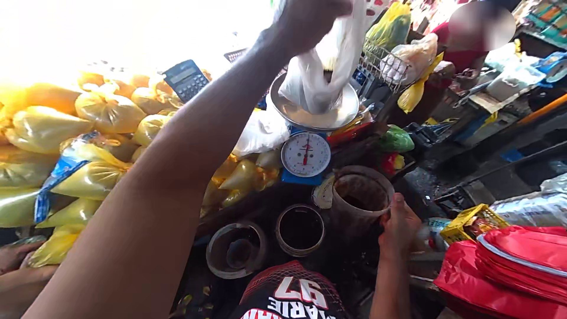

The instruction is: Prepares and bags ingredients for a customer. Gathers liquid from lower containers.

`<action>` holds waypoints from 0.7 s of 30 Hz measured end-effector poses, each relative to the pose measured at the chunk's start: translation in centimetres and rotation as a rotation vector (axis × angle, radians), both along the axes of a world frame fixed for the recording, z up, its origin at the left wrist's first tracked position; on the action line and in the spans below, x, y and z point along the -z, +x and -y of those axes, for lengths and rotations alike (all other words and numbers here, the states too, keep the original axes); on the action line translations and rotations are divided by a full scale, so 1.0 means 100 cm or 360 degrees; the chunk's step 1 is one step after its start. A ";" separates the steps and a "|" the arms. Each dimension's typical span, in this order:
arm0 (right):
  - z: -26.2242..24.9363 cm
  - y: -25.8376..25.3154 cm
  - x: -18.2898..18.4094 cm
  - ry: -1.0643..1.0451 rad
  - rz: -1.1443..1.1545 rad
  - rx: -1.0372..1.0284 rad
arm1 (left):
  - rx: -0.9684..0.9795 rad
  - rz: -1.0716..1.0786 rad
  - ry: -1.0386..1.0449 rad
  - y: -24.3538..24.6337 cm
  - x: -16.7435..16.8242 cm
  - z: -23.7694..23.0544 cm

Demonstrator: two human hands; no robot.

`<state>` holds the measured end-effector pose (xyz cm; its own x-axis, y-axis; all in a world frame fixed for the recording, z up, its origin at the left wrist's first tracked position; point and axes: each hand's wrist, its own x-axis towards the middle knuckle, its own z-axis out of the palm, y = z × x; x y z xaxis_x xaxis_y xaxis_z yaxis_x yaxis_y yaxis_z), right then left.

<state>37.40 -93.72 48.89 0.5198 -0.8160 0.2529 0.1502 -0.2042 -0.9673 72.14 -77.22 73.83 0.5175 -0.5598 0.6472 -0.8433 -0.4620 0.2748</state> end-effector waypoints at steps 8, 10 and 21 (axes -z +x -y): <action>0.012 0.006 -0.040 -0.0083 0.0002 -0.0056 | -0.0204 -0.0332 0.0263 0.029 0.055 0.006; 0.016 0.011 -0.065 -0.0142 -0.0029 -0.0110 | -0.0310 -0.0563 0.0315 0.035 0.065 0.005; 0.035 0.085 -0.226 -0.0803 -0.0380 -0.0700 | 0.0032 -0.0532 0.0152 0.000 0.113 -0.060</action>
